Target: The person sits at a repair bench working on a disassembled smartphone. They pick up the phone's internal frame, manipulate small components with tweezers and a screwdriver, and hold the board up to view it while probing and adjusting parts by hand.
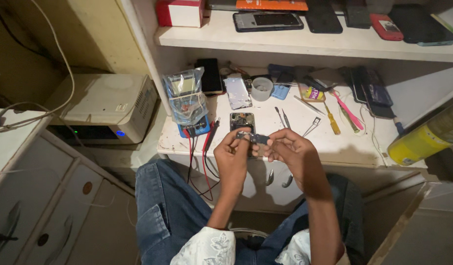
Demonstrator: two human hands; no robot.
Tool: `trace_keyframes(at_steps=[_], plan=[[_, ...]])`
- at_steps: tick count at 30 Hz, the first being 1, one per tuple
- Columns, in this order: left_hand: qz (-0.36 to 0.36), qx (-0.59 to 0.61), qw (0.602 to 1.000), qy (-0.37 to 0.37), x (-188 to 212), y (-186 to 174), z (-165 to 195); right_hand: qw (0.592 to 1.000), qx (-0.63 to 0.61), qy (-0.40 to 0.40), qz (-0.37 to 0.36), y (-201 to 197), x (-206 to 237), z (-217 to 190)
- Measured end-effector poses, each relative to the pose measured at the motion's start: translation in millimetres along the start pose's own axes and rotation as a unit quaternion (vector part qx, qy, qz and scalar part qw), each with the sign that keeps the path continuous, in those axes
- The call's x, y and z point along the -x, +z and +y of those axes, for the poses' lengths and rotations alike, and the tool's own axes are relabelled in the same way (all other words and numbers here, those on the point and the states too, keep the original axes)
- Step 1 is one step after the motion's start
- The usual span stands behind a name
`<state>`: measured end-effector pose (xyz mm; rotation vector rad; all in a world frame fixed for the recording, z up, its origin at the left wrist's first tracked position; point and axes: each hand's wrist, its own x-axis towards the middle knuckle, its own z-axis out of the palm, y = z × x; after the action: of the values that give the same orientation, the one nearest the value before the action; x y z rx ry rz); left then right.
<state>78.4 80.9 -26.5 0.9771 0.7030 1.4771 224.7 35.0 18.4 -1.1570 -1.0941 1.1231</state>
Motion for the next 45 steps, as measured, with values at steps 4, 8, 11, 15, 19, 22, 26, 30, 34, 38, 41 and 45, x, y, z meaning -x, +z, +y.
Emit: trace_keyframes(at_steps=[4, 8, 11, 15, 19, 22, 26, 30, 34, 38, 41, 45], plan=[[0.003, 0.0, 1.0, -0.01, 0.3, -0.7, -0.5, 1.0, -0.012, 0.003, 0.006, -0.2, -0.6, -0.5], [0.003, 0.007, 1.0, -0.007, -1.2, -0.5, -3.1, 1.0, -0.013, 0.003, 0.0, -0.5, -1.0, 0.0], [-0.001, 0.009, 1.0, -0.004, -1.5, -0.8, -4.9, 1.0, -0.023, -0.006, -0.01, -1.1, 0.3, 0.0], [-0.007, 0.002, 1.0, 0.008, -1.1, -0.9, -4.9, 0.999, -0.032, -0.008, -0.014, -1.3, 1.6, -1.1], [-0.01, -0.004, 1.0, 0.021, 0.0, 0.5, -1.6, 1.0, -0.014, -0.02, -0.018, -0.6, 2.2, -3.4], [-0.004, -0.015, 0.999, 0.028, 1.5, 1.4, 0.8, 1.0, 0.003, -0.014, -0.02, 0.6, 2.0, -5.0], [-0.007, -0.008, 0.999, 0.034, 1.7, 0.6, 1.4, 1.0, -0.005, -0.013, -0.022, 1.9, 1.7, -5.0], [-0.005, 0.002, 0.999, 0.041, 0.9, -0.7, -0.5, 0.999, -0.023, -0.018, -0.029, 1.4, 0.9, -2.7], [0.003, -0.014, 1.0, 0.011, -0.2, -0.7, -0.5, 1.0, -0.011, -0.026, -0.01, 0.3, -0.3, 1.4], [-0.051, -0.041, 0.998, 0.006, -1.4, -2.3, 3.3, 0.996, -0.059, -0.061, 0.02, -3.1, -1.0, 4.0], [-0.117, -0.016, 0.992, -0.038, -2.2, -3.7, 5.7, 0.993, -0.071, -0.067, 0.068, -5.3, -0.6, 4.6], [-0.17, 0.031, 0.983, -0.055, -4.3, -3.1, 5.7, 0.991, -0.058, -0.075, 0.098, -5.3, -1.8, 1.3]])
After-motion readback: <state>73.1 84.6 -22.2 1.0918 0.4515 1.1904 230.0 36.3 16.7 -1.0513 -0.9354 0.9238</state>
